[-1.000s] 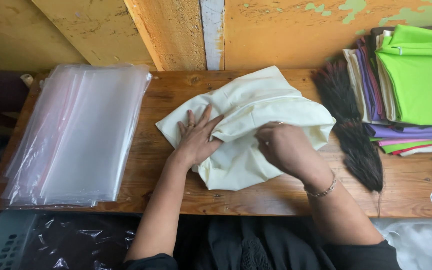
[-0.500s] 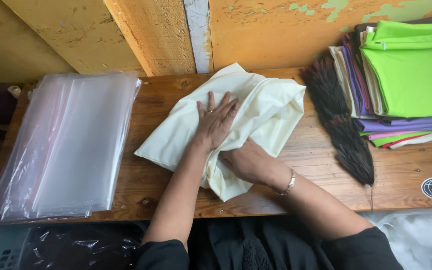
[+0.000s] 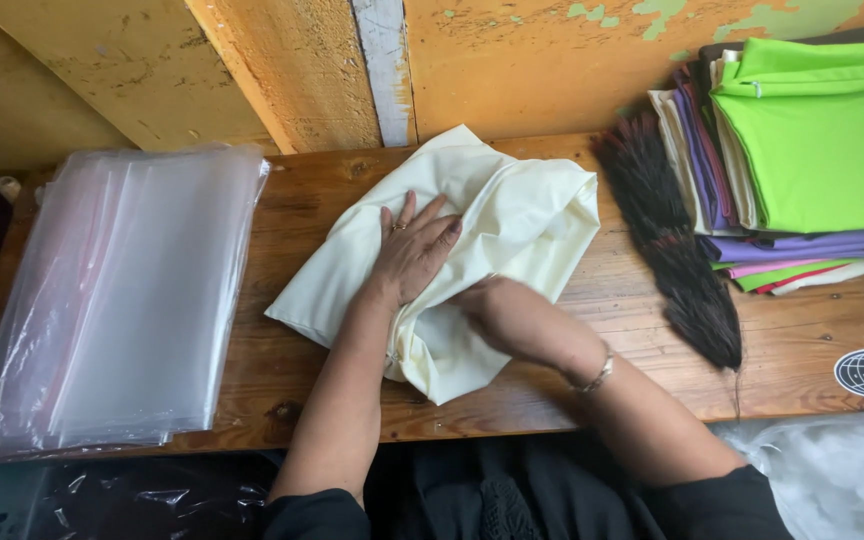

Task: Stuffing a white pillowcase with fiberfill and smoothing it with a brush on a wooden workbench.

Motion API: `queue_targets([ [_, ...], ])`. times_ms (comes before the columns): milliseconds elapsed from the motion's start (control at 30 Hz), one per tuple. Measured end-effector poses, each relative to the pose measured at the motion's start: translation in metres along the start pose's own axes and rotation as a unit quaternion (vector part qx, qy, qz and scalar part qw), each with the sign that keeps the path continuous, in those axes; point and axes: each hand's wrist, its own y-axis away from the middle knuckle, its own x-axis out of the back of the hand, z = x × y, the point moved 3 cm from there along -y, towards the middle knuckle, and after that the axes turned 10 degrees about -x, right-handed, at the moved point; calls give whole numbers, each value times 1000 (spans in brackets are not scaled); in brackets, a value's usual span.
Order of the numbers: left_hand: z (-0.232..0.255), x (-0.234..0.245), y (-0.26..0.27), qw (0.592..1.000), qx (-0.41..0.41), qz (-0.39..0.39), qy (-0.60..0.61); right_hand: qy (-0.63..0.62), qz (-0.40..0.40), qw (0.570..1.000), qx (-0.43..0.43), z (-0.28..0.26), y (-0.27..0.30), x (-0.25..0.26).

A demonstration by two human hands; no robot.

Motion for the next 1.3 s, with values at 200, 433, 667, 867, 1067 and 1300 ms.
queue_targets([
  [200, -31, -7, -3, 993, -47, 75, 79, 19, 114, 977, -179, 95, 14, 46],
  [433, -8, -10, 4, 991, -93, 80, 50, 69, 228, 963, -122, 120, -31, 7],
  [667, 4, -3, 6, 990, -56, 99, 82, 137, 218, 953, -161, 128, -34, -4],
  [867, 12, 5, 11, 997, -26, 47, 52, 185, 217, 947, -152, 112, -37, -20],
  [1067, 9, 2, 4, 997, -32, 43, 47, 181, 269, 939, -118, 120, -28, -13],
  [1300, 0, -4, 5, 999, -33, 17, 36, 113, 268, 957, 6, 22, -31, -1],
])
